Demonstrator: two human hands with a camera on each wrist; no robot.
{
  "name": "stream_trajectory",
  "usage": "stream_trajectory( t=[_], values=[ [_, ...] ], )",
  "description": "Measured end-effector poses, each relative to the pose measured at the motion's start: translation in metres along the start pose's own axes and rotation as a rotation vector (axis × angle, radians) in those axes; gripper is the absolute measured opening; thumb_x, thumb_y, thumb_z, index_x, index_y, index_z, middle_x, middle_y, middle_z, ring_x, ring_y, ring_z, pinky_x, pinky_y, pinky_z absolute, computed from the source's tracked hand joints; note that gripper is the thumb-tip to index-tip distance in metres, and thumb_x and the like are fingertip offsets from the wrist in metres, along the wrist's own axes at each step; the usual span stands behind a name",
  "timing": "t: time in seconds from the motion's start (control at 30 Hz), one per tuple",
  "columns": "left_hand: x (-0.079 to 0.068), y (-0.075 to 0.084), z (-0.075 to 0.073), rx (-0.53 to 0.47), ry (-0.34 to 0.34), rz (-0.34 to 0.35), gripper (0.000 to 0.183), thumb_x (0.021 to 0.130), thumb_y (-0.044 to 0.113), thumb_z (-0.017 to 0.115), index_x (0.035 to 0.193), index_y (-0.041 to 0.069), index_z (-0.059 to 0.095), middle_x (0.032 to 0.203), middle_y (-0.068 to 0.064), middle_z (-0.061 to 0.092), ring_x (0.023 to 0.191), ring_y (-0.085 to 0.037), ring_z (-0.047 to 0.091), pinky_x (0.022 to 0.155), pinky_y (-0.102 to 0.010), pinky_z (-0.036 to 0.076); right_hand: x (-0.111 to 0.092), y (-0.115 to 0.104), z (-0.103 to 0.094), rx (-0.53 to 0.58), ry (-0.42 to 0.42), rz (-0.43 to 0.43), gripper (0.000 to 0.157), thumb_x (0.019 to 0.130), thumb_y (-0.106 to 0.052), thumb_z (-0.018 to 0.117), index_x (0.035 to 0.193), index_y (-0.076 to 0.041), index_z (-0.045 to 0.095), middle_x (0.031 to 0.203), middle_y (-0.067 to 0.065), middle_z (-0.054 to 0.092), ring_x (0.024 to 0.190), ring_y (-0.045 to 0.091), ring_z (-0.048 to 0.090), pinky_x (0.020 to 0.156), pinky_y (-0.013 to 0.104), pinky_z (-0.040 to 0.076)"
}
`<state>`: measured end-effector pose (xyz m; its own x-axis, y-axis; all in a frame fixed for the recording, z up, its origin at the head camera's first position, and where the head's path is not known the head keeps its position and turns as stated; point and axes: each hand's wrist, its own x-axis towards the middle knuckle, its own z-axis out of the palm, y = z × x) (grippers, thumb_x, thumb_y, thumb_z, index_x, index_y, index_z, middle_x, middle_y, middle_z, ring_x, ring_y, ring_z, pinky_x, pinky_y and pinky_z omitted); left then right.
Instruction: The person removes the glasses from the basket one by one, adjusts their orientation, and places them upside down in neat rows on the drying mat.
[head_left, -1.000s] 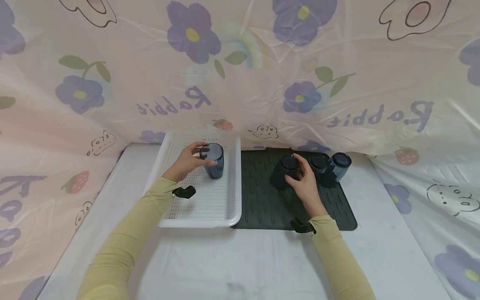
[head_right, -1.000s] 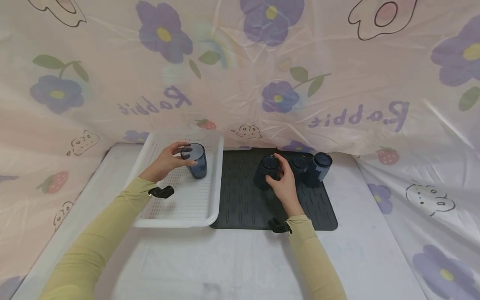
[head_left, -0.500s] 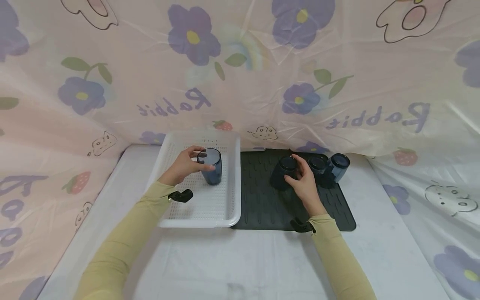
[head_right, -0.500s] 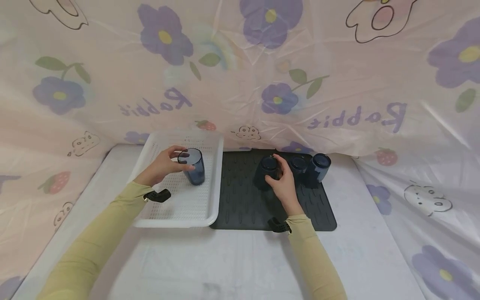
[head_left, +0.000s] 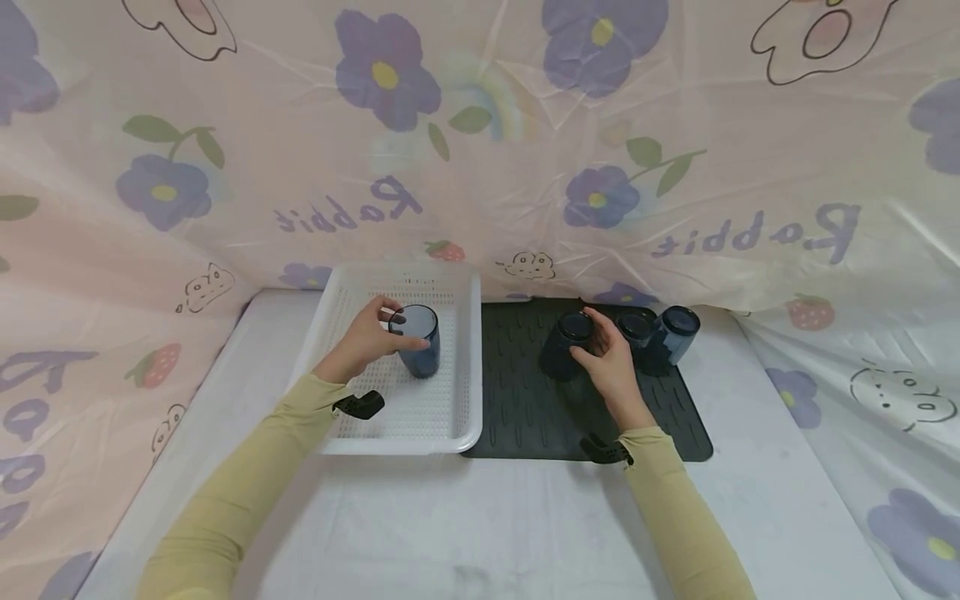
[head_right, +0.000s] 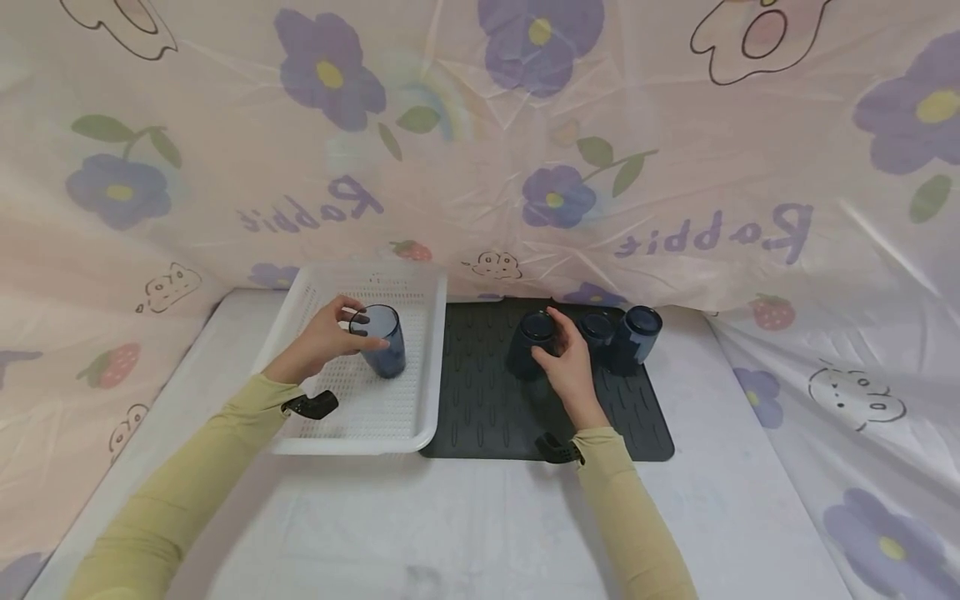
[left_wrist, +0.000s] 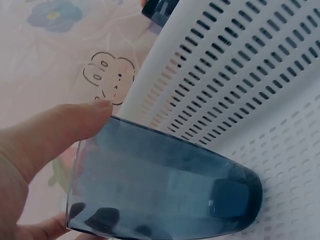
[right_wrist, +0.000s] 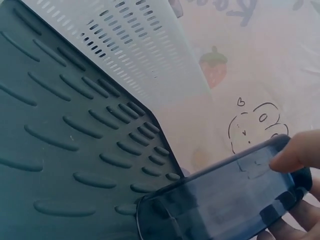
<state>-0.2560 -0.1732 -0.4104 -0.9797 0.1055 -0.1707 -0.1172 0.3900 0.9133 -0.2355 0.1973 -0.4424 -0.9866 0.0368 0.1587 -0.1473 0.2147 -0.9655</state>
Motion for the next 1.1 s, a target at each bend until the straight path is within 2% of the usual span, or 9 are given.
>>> stream_trajectory(
  t=[0.1,0.27,0.53,0.7,0.9,1.1],
  values=[
    [-0.005,0.000,0.000,0.013,0.001,-0.001,0.082,0.068,0.024,0.089,0.130,0.004,0.038,0.128,-0.021,0.041,0.094,-0.033,0.054,0.087,-0.052,0.051,0.003,0.008,-0.001,-0.002,0.004,0.002,0.066,0.087,0.008,0.063,0.146,-0.011,0.039,0.148,0.009,0.037,0.137,0.022,0.033,0.113,0.041,0.026],
    [-0.011,-0.002,0.000,0.041,0.002,0.017,0.084,0.067,0.027,0.090,0.130,0.005,0.038,0.124,-0.020,0.042,0.094,-0.032,0.054,0.084,-0.050,0.052,0.003,0.007,-0.002,-0.013,0.011,-0.008,0.065,0.087,0.008,0.062,0.145,-0.009,0.040,0.148,0.010,0.039,0.135,0.022,0.035,0.113,0.041,0.028],
    [-0.022,-0.007,-0.005,0.004,-0.009,-0.003,0.093,0.067,0.028,0.090,0.143,0.016,0.038,0.126,-0.019,0.040,0.099,-0.032,0.056,0.083,-0.040,0.055,0.002,0.007,-0.002,0.007,0.010,0.009,0.065,0.088,0.006,0.062,0.146,-0.011,0.039,0.149,0.009,0.036,0.138,0.023,0.031,0.114,0.042,0.024],
    [-0.029,-0.010,-0.006,-0.010,-0.015,-0.015,0.086,0.067,0.029,0.089,0.139,0.015,0.044,0.128,-0.019,0.039,0.102,-0.033,0.055,0.085,-0.043,0.055,0.001,0.005,-0.002,0.017,0.014,0.015,0.063,0.088,0.006,0.062,0.145,-0.010,0.040,0.148,0.010,0.038,0.137,0.023,0.032,0.114,0.041,0.025],
    [-0.037,-0.013,-0.004,-0.004,-0.011,-0.005,0.085,0.066,0.030,0.090,0.137,0.014,0.046,0.125,-0.020,0.041,0.098,-0.031,0.055,0.080,-0.038,0.056,0.000,0.003,-0.002,0.002,0.021,0.001,0.061,0.087,0.007,0.061,0.143,-0.004,0.040,0.145,0.012,0.042,0.136,0.023,0.035,0.113,0.041,0.027],
    [-0.041,-0.014,-0.002,-0.046,0.000,-0.008,0.084,0.065,0.026,0.091,0.136,0.012,0.047,0.125,-0.021,0.041,0.098,-0.032,0.056,0.082,-0.042,0.056,0.000,0.003,-0.002,-0.005,0.024,0.005,0.060,0.088,0.005,0.061,0.143,-0.006,0.042,0.144,0.013,0.042,0.134,0.024,0.037,0.112,0.042,0.029]
  ],
)
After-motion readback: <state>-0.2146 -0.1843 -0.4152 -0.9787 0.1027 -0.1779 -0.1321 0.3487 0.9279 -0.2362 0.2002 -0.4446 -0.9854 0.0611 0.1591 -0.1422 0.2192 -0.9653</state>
